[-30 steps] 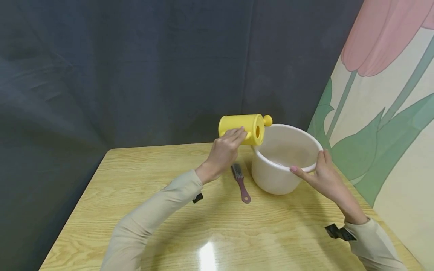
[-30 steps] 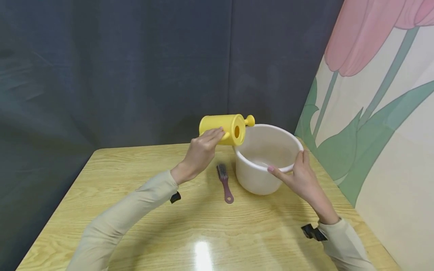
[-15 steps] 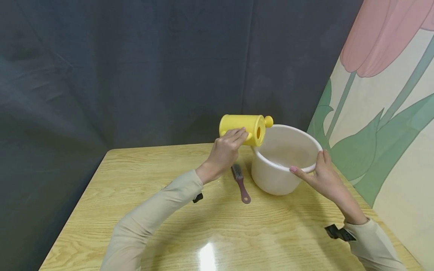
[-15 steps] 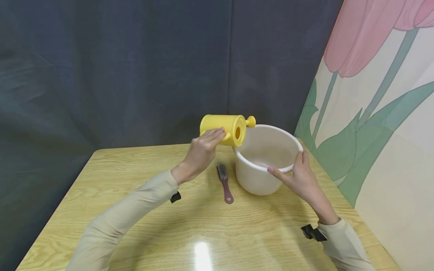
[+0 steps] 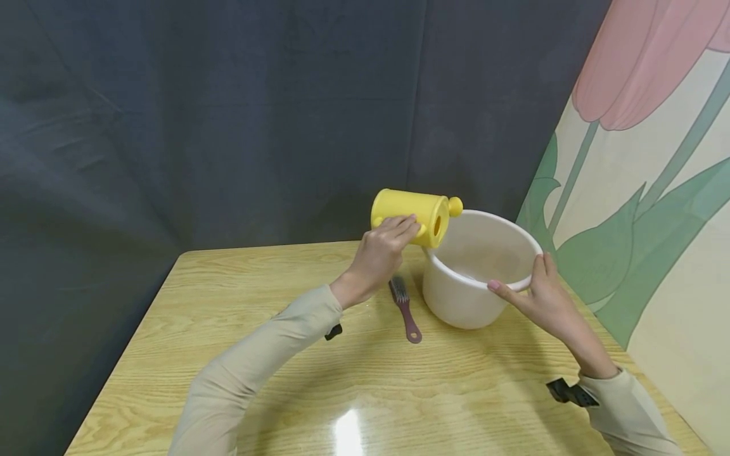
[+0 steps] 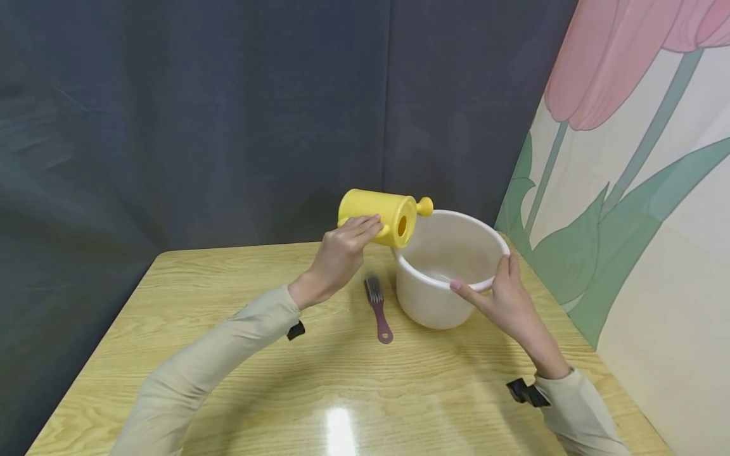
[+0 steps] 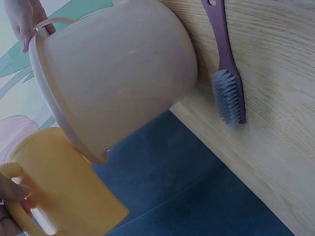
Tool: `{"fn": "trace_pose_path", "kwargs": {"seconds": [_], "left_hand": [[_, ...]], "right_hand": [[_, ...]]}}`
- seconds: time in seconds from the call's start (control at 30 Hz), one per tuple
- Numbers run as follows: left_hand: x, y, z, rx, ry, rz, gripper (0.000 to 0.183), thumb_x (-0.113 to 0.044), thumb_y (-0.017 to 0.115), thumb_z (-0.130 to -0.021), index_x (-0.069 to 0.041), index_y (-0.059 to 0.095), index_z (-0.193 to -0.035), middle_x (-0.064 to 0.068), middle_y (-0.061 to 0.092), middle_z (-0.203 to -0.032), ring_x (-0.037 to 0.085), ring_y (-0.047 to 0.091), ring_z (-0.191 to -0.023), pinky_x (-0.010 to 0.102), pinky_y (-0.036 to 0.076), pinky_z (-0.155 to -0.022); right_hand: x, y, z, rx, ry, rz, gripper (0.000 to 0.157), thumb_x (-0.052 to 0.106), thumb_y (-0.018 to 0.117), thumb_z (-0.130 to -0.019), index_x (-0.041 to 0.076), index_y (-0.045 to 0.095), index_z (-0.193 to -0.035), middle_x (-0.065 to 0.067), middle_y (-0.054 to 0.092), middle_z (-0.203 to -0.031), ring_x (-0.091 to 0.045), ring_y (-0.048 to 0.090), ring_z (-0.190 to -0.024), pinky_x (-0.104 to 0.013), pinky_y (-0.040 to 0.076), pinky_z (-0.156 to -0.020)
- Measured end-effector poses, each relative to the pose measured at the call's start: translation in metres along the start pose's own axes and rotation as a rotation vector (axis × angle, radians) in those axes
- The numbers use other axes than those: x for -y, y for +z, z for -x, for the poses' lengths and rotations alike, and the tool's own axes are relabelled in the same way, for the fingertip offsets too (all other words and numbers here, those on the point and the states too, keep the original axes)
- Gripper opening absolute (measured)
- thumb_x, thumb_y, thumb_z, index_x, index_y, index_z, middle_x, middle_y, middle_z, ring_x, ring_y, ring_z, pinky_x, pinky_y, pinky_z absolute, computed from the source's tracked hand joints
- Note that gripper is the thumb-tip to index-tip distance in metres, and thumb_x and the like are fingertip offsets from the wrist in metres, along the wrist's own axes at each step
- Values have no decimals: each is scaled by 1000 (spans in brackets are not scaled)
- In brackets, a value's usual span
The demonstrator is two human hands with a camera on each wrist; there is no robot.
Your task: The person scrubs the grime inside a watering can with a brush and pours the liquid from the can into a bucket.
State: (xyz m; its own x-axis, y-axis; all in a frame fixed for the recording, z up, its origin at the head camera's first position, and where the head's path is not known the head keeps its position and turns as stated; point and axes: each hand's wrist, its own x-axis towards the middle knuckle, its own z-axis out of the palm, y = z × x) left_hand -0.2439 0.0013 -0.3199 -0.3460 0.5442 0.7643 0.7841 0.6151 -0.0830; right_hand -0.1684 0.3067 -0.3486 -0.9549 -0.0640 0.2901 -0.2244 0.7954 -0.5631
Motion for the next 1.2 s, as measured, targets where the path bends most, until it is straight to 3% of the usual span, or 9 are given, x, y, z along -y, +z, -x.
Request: {"fn": "trace_pose_path", "kwargs": {"seconds": [0.3,0.77,0.93,1.2], "left_hand": [[-3,1,-3,5,31,-19,48,19,57,-78,-3,69,-119,12,66,-126,27,61,-118,37,44,-105],[-8,2,-6,24,86,-61,34,14,58,-90,-2,69,-118,13,65,-127,26,61,-118,37,45,-105],[-10,2,-6,19,105,-81,34,15,59,-89,-2,69,-118,13,66,-127,26,61,-117,38,46,-105],[-12,3,-7,4,119,-93,33,15,59,-90,-2,68,-116,13,66,-126,26,61,-116,38,46,-105]], "right_hand": [[-1,-1,1,-1,2,13,99,39,73,-90,-18,14,-146,-38,26,-134,-51,44,-105,-67,45,-77],[-1,-4,2,12,21,25,101,41,71,-91,-18,11,-147,-41,22,-138,-54,44,-107,-70,45,-78],[-1,-5,3,32,34,26,103,42,70,-91,-17,8,-148,-44,12,-146,-59,41,-112,-74,42,-81],[-1,-6,4,23,24,17,102,41,71,-91,-17,8,-148,-43,15,-144,-58,41,-112,-74,42,-81]]}}
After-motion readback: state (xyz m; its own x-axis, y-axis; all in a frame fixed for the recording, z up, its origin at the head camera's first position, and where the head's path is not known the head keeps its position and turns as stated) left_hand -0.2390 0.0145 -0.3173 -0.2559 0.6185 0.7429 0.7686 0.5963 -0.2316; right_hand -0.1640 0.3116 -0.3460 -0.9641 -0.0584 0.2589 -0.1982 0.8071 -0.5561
